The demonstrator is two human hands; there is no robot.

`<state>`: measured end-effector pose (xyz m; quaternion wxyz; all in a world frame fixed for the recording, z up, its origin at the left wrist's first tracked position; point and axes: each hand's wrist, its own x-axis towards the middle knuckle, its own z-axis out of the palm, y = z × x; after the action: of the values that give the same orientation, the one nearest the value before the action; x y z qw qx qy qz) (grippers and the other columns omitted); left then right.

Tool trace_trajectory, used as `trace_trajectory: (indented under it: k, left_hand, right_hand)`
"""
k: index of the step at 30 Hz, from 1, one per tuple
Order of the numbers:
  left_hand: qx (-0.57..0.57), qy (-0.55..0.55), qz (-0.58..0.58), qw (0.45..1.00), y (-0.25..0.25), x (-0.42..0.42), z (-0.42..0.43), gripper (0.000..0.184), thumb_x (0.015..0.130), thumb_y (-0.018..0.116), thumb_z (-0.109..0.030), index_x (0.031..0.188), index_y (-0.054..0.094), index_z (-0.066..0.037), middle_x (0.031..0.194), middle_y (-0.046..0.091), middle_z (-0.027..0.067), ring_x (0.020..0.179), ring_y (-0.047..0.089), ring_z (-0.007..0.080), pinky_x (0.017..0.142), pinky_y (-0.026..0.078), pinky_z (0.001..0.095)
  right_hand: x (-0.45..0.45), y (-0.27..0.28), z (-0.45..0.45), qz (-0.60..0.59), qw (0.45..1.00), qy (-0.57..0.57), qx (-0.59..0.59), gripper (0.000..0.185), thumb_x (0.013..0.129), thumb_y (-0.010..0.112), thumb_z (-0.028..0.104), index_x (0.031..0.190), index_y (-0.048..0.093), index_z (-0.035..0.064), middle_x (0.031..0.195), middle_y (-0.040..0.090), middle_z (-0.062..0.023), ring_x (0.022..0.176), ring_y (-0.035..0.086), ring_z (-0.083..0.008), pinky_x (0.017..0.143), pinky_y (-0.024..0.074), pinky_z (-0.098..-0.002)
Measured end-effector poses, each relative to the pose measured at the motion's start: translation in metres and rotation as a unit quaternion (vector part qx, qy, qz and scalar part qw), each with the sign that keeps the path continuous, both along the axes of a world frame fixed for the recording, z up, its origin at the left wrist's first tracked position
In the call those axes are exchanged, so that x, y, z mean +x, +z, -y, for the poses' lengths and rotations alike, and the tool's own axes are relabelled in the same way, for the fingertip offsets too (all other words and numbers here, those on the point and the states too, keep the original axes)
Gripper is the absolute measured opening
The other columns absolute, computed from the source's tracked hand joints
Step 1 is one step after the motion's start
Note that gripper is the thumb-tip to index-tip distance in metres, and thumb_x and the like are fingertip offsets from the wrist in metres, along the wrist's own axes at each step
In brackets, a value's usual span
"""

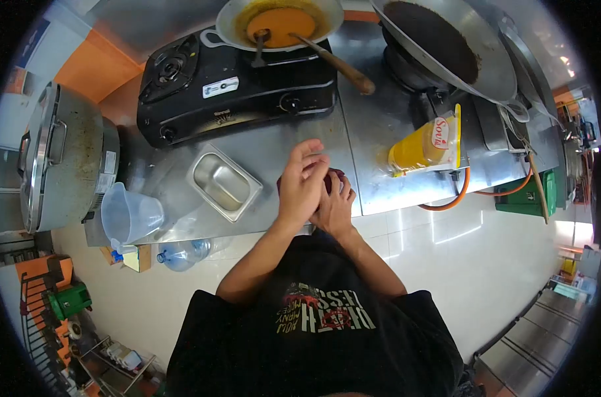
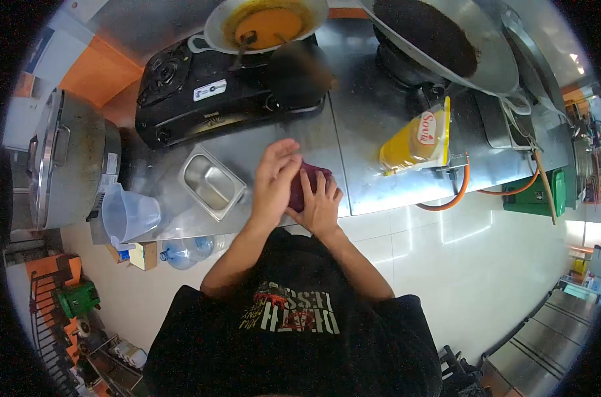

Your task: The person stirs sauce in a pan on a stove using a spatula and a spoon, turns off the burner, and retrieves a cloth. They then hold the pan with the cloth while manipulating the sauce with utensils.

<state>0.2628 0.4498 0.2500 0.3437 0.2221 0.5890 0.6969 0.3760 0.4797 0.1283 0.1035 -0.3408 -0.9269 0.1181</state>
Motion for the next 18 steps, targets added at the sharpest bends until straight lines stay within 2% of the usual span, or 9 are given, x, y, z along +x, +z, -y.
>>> trace_trajectory:
  k: [2, 3, 6, 7, 10, 11, 12, 16, 18]
  left_hand:
    - [0.007, -0.015, 0.100, 0.995, 0.016, -0.029, 0.004, 0.037, 0.095, 0.063, -0.019, 0.129, 0.053, -0.005, 0.127, 0.059, 0.0098, 0.114, 0.058, 0.0215, 0.096, 0.045, 0.0352]
    - [0.017, -0.026, 0.163, 0.986, 0.026, -0.041, 0.002, 0.037, 0.095, 0.062, -0.019, 0.128, 0.054, -0.005, 0.126, 0.060, 0.0105, 0.114, 0.058, 0.0223, 0.095, 0.046, 0.0361]
    - [0.048, -0.051, 0.304, 0.950, 0.034, -0.076, -0.018, 0.033, 0.094, 0.061, -0.022, 0.122, 0.057, -0.004, 0.124, 0.061, 0.0132, 0.112, 0.059, 0.0254, 0.095, 0.047, 0.0400]
    - [0.057, -0.056, 0.343, 0.936, 0.026, -0.089, -0.030, 0.032, 0.095, 0.061, -0.022, 0.120, 0.057, -0.004, 0.123, 0.061, 0.0132, 0.112, 0.059, 0.0257, 0.095, 0.047, 0.0401]
    - [0.060, -0.083, 0.391, 0.915, 0.028, -0.107, -0.057, 0.034, 0.095, 0.061, -0.028, 0.118, 0.056, -0.003, 0.122, 0.062, 0.0135, 0.112, 0.059, 0.0278, 0.097, 0.046, 0.0414]
    - [0.070, -0.106, 0.410, 0.903, 0.034, -0.106, -0.066, 0.036, 0.095, 0.061, -0.029, 0.119, 0.055, -0.003, 0.122, 0.061, 0.0134, 0.112, 0.059, 0.0280, 0.098, 0.046, 0.0416]
    - [0.078, -0.127, 0.431, 0.890, 0.039, -0.103, -0.075, 0.037, 0.095, 0.061, -0.030, 0.120, 0.055, -0.003, 0.122, 0.061, 0.0134, 0.112, 0.059, 0.0282, 0.099, 0.046, 0.0418]
    - [0.085, -0.135, 0.400, 0.903, 0.046, -0.089, -0.095, 0.044, 0.095, 0.060, -0.035, 0.126, 0.051, -0.004, 0.123, 0.061, 0.0120, 0.111, 0.060, 0.0269, 0.098, 0.046, 0.0426]
    - [0.047, -0.131, 0.338, 0.931, 0.044, -0.096, -0.061, 0.051, 0.094, 0.061, -0.041, 0.129, 0.048, -0.005, 0.121, 0.061, 0.0118, 0.106, 0.062, 0.0265, 0.091, 0.048, 0.0435]
  right_hand:
    - [-0.016, 0.019, 0.008, 0.039, 0.999, -0.015, 0.015, 0.102, 0.060, 0.081, 0.059, 0.144, 0.045, 0.0119, 0.138, 0.043, -0.0255, 0.122, 0.040, -0.0461, 0.096, 0.0339, -0.0580]
    - [-0.023, 0.021, 0.012, 0.003, 0.999, -0.025, 0.048, 0.079, 0.068, 0.079, 0.052, 0.131, 0.055, 0.0110, 0.131, 0.048, -0.0220, 0.119, 0.043, -0.0437, 0.093, 0.0341, -0.0588]
    - [-0.040, 0.000, 0.005, -0.029, 0.996, -0.017, 0.088, 0.047, 0.080, 0.073, 0.040, 0.114, 0.060, 0.0103, 0.122, 0.052, -0.0178, 0.118, 0.045, -0.0408, 0.089, 0.0362, -0.0570]
    - [-0.046, 0.001, 0.000, -0.063, 0.995, -0.020, 0.070, 0.025, 0.088, 0.067, 0.027, 0.100, 0.059, 0.0069, 0.102, 0.057, -0.0170, 0.107, 0.052, -0.0401, 0.083, 0.0389, -0.0541]
    - [-0.049, -0.013, -0.022, -0.181, 0.978, -0.104, -0.006, 0.021, 0.089, 0.065, 0.020, 0.098, 0.058, 0.0023, 0.089, 0.060, -0.0198, 0.093, 0.057, -0.0408, 0.078, 0.0418, -0.0519]
    - [-0.046, -0.006, -0.028, -0.220, 0.946, -0.195, -0.136, 0.022, 0.094, 0.062, 0.019, 0.098, 0.057, -0.0015, 0.083, 0.061, -0.0228, 0.086, 0.060, -0.0392, 0.079, 0.0455, -0.0465]
    - [-0.039, 0.003, -0.038, -0.294, 0.885, -0.243, -0.266, 0.030, 0.098, 0.060, 0.027, 0.101, 0.057, -0.0023, 0.094, 0.064, -0.0219, 0.091, 0.061, -0.0302, 0.081, 0.0478, -0.0405]
    - [-0.021, 0.008, -0.091, -0.488, 0.784, -0.254, -0.288, 0.028, 0.101, 0.057, 0.027, 0.115, 0.058, 0.0024, 0.107, 0.064, -0.0062, 0.093, 0.060, -0.0160, 0.078, 0.0483, -0.0303]
    - [-0.025, 0.033, -0.108, -0.552, 0.717, -0.243, -0.349, 0.035, 0.101, 0.056, 0.029, 0.123, 0.057, 0.0015, 0.111, 0.064, -0.0073, 0.096, 0.060, -0.0170, 0.082, 0.0491, -0.0296]
